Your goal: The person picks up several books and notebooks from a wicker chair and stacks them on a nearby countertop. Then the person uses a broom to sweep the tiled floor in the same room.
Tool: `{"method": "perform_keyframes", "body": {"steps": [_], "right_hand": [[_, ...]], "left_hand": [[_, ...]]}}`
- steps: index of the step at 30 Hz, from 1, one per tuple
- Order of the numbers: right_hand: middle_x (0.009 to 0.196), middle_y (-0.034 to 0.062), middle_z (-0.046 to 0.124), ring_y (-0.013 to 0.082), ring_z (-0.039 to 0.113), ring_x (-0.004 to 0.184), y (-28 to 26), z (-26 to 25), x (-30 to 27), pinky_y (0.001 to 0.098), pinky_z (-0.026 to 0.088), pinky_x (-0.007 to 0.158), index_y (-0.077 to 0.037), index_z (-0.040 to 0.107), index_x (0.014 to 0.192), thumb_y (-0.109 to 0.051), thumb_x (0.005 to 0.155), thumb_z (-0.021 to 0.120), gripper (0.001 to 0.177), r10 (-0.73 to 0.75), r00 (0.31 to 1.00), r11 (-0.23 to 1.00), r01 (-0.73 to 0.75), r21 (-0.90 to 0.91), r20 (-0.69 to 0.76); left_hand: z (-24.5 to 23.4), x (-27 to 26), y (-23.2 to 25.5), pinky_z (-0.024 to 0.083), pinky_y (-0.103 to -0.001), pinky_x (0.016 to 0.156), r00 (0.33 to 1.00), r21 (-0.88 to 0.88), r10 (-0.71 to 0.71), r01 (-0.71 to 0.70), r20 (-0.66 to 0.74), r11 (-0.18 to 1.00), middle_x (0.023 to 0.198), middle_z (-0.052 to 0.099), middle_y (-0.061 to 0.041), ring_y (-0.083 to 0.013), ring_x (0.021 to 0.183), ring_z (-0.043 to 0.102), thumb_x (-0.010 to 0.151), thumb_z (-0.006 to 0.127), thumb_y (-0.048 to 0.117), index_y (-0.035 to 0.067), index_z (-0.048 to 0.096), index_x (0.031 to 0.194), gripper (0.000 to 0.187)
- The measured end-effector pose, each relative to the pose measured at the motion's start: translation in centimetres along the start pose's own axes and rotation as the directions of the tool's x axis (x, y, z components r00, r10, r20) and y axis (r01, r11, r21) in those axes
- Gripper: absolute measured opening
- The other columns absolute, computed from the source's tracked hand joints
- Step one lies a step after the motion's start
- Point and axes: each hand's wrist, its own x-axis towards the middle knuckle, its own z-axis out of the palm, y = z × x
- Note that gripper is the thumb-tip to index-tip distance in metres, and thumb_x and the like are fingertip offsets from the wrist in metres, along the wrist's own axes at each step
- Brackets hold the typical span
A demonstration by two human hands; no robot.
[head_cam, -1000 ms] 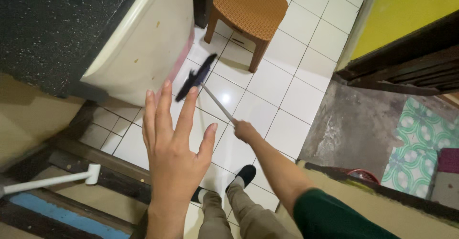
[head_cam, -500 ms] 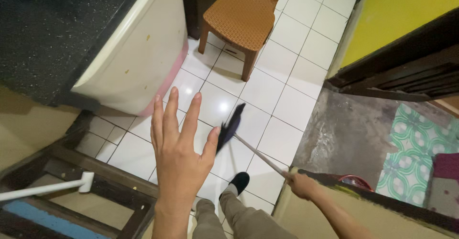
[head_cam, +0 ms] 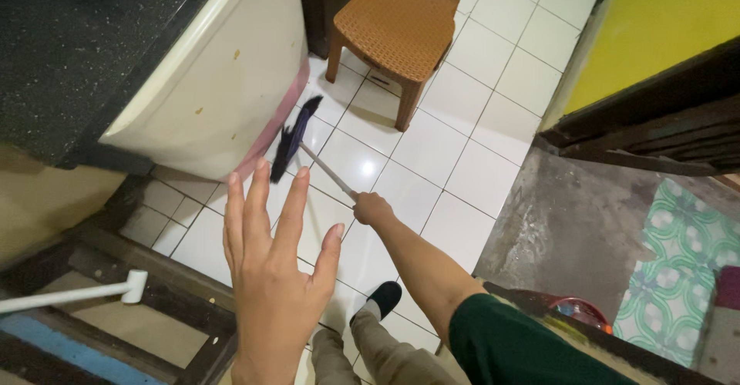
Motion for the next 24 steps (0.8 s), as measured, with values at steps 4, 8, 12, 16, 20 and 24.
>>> {"method": "perform_keyframes", "body": {"steps": [4, 8, 12, 16, 20, 24], "right_hand": [[0.123, 0.0149, 0.069, 0.0382, 0.065, 0.114, 4.2, 2.6, 1.7, 0.0506, 0.055, 0.093, -0.027, 0.045, 0.151, -0.022, 0.096, 0.058, 0.056, -0.163, 0.986, 0.981, 0.157, -0.114, -0.043], [0.105, 0.0197, 0.072, 0.0407, 0.069, 0.098, 13.2, 5.4, -1.9, 0.0506, 0.054, 0.086, -0.019, 0.041, 0.152, -0.019, 0.097, 0.056, 0.057, -0.281, 0.959, 0.937, 0.265, -0.227, -0.043], [0.116, 0.021, 0.069, 0.0415, 0.067, 0.104, 22.5, 5.5, -11.3, 0.051, 0.055, 0.089, -0.026, 0.041, 0.152, -0.02, 0.096, 0.056, 0.058, -0.2, 0.98, 0.968, 0.197, -0.158, 0.0], [0.12, 0.0167, 0.072, 0.0362, 0.069, 0.111, 28.8, 4.0, -21.1, 0.0459, 0.055, 0.097, -0.037, 0.051, 0.149, -0.022, 0.096, 0.056, 0.055, 0.089, 0.995, 0.996, -0.088, -0.022, 0.054], [0.121, 0.0162, 0.073, 0.0356, 0.07, 0.112, 29.9, 2.2, -22.8, 0.0463, 0.054, 0.097, -0.03, 0.058, 0.143, -0.028, 0.099, 0.058, 0.044, 0.109, 0.993, 0.992, -0.107, -0.061, 0.042], [0.117, 0.0175, 0.072, 0.0393, 0.069, 0.106, 26.4, 2.0, -17.5, 0.0483, 0.055, 0.093, -0.032, 0.048, 0.149, -0.029, 0.099, 0.055, 0.051, -0.067, 0.996, 0.987, 0.058, -0.151, -0.056]], "left_hand": [[-0.1, -0.1, -0.5, 0.031, -0.062, 0.116, 1.0, 0.013, -0.011, 0.011, 0.008, 1.0, 0.16, 0.039, -0.022, -0.0503, 0.15, 0.03, 0.087, 0.077, 0.029, 0.013, 0.058, 0.146, 0.065], [-0.4, 0.0, -0.6, 0.031, -0.063, 0.117, 1.0, 0.013, -0.014, 0.014, -0.003, 1.0, 0.16, 0.04, -0.021, -0.0501, 0.15, 0.03, 0.086, 0.077, 0.029, 0.013, 0.057, 0.146, 0.065], [-1.2, 0.3, -0.3, 0.031, -0.062, 0.117, 1.0, -0.013, -0.021, 0.021, -0.011, 1.0, 0.159, 0.041, -0.02, -0.0493, 0.15, 0.029, 0.086, 0.077, 0.028, 0.015, 0.058, 0.146, 0.065], [-1.5, 0.7, 0.0, 0.03, -0.062, 0.117, 1.0, -0.018, -0.006, 0.006, -0.01, 1.0, 0.159, 0.041, -0.02, -0.0491, 0.15, 0.029, 0.085, 0.078, 0.028, 0.014, 0.058, 0.146, 0.066], [-1.3, 0.7, 0.3, 0.029, -0.062, 0.117, 1.0, -0.029, 0.022, -0.022, -0.003, 0.999, 0.158, 0.04, -0.022, -0.0486, 0.149, 0.029, 0.085, 0.08, 0.029, 0.015, 0.058, 0.145, 0.065], [-0.8, 0.6, 0.3, 0.031, -0.062, 0.119, 1.0, -0.022, 0.026, -0.027, -0.014, 0.999, 0.159, 0.041, -0.02, -0.0485, 0.151, 0.03, 0.085, 0.079, 0.027, 0.015, 0.058, 0.146, 0.066]]}}
